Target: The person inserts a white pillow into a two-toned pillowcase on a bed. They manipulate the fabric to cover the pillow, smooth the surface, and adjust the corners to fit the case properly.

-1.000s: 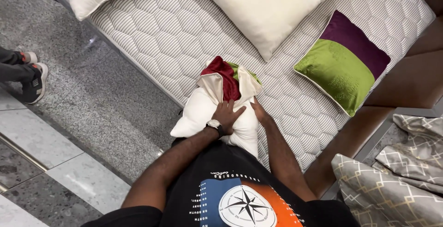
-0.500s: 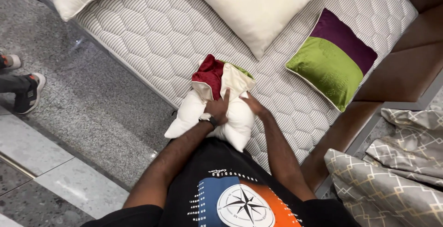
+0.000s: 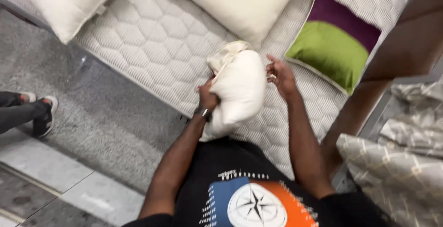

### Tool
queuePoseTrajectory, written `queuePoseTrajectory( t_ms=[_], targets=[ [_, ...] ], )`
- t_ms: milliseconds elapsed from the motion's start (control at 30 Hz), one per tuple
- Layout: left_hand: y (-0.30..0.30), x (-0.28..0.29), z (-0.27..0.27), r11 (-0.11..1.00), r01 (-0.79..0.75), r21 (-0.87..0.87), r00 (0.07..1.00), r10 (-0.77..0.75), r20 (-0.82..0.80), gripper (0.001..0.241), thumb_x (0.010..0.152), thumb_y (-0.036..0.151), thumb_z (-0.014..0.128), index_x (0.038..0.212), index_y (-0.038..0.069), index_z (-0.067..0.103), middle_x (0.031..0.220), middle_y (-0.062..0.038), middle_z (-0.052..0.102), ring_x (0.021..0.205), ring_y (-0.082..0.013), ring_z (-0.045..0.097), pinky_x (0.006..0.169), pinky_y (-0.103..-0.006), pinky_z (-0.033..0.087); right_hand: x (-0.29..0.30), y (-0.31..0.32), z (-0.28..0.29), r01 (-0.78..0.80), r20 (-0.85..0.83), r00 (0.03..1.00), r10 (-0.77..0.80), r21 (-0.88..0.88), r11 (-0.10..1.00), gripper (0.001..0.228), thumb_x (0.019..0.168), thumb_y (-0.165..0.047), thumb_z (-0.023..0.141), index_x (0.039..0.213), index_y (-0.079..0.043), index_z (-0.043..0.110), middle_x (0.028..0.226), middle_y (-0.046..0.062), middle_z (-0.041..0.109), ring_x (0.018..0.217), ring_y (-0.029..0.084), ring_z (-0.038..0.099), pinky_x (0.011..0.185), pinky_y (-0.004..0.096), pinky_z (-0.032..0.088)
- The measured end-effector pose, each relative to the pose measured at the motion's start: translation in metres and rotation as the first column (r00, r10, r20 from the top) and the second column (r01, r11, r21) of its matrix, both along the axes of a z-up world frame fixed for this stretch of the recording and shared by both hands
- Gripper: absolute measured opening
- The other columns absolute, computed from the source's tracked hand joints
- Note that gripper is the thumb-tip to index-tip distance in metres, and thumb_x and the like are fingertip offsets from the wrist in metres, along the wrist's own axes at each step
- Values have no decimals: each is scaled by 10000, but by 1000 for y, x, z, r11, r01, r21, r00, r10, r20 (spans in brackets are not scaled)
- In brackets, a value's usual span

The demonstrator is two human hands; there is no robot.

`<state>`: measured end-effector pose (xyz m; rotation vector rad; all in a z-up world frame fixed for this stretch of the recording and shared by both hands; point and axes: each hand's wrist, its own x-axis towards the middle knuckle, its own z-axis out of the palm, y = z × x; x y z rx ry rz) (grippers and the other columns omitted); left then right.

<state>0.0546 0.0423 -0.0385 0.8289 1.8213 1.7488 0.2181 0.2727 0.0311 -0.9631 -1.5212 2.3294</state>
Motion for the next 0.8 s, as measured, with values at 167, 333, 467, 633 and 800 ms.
queuePoseTrajectory(
  t_ms=[167,333,467,633,800],
  targets=[
    [-28,0,0,997,-54,-46,980,62,189,382,885,204,641,1222,24,662,1141,-166,752,1018,-294,726,897,-415,578,-63,-51,13,-41,52,998,30,217,975,771,997,-520,547,1611,-94,360,1528,73,493,1359,225,480,1072,337,433],
    [-52,8,-8,990,-100,-95,922,128,364,451,928,283,581,1289,16,624,1215,-168,716,1072,-287,697,924,-409,558,-93,-97,17,-223,22,973,230,366,904,773,1012,-574,570,1592,-102,373,1571,101,478,1426,266,461,1187,373,378],
    [-74,14,-22,983,-106,-149,853,167,494,511,963,347,534,1342,10,593,1274,-170,687,1115,-281,674,946,-403,543,-99,-135,24,-656,505,752,423,512,555,770,943,-622,568,1557,-173,442,1602,108,449,1482,294,409,1213,407,298],
    [-130,24,-40,963,-101,-251,727,244,642,591,1006,426,474,1409,2,555,1349,-172,650,1169,-274,645,973,-397,523,-82,-154,-12,-659,533,748,396,526,537,850,920,-675,560,1578,-159,409,1623,123,426,1497,308,392,1235,425,275],
    [-162,-18,-139,953,-82,-290,605,279,745,674,1049,506,415,1476,-6,517,1423,-175,614,1223,-267,616,1000,-391,504,-80,-154,-41,-738,641,670,374,523,427,978,881,-745,558,1617,-158,291,1686,123,274,1558,306,220,1234,543,150]
  ],
)
